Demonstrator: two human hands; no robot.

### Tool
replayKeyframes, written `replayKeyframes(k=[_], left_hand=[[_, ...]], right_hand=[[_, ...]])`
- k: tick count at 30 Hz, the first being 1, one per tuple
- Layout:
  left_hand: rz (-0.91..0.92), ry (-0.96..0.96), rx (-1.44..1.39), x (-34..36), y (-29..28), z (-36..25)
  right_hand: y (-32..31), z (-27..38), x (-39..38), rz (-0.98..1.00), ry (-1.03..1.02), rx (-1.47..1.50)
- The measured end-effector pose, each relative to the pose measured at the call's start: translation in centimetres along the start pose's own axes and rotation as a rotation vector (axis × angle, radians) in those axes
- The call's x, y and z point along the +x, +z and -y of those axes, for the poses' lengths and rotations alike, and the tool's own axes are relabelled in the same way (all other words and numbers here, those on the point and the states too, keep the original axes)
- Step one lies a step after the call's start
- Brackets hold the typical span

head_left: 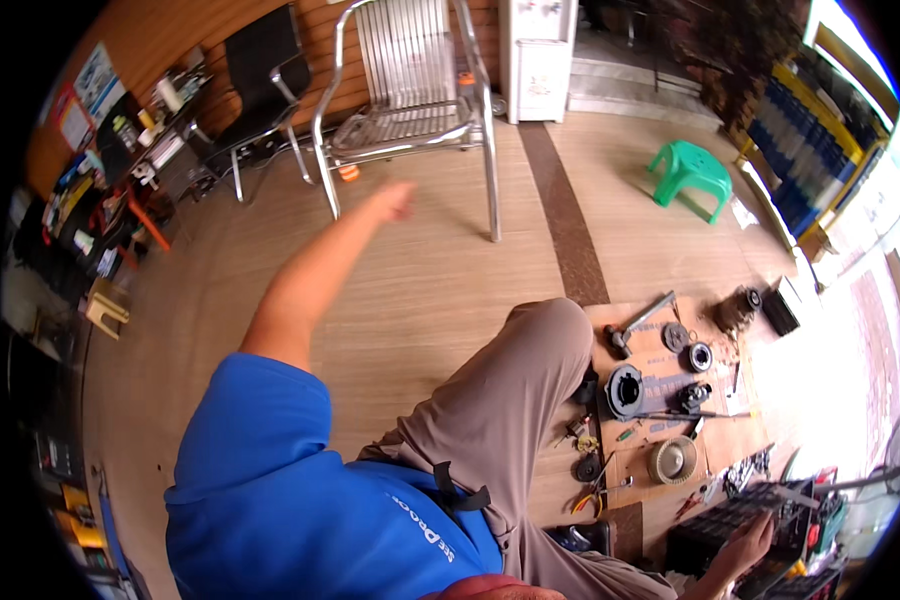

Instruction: The person sits on the floor and uses pliers and wire to work on the internal components of a disassembled electric motor.

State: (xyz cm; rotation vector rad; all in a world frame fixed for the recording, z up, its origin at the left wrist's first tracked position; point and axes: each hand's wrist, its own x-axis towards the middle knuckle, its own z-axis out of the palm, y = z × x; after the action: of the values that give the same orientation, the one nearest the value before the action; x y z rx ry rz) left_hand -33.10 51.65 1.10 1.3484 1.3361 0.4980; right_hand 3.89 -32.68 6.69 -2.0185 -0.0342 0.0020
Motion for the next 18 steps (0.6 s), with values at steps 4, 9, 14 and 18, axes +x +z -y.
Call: replayKeyframes(k=[4,9,14,18], left_hand=[[-0.489,0.035,0.19,0.0,-8.4,-7.5],[-0.372,0.331,0.35,2.7,-3.7,-7.9],[0.053,0.365,0.496,4.5,14.1,-0.4],[0.264,0.526,0.7,-0.5,28.1,-5.6]], right_hand=[[-1.0,-1.8,0.5,-0.295,-0.214,-0.096],[1.5,5.5,-1.4,-0.136,-0.073,-0.098],[3.0,4.5,2.3,-0.079,-0.371,0.017],[2.2,-0.2,0.8,-0.267,-0.377,-0.221]])
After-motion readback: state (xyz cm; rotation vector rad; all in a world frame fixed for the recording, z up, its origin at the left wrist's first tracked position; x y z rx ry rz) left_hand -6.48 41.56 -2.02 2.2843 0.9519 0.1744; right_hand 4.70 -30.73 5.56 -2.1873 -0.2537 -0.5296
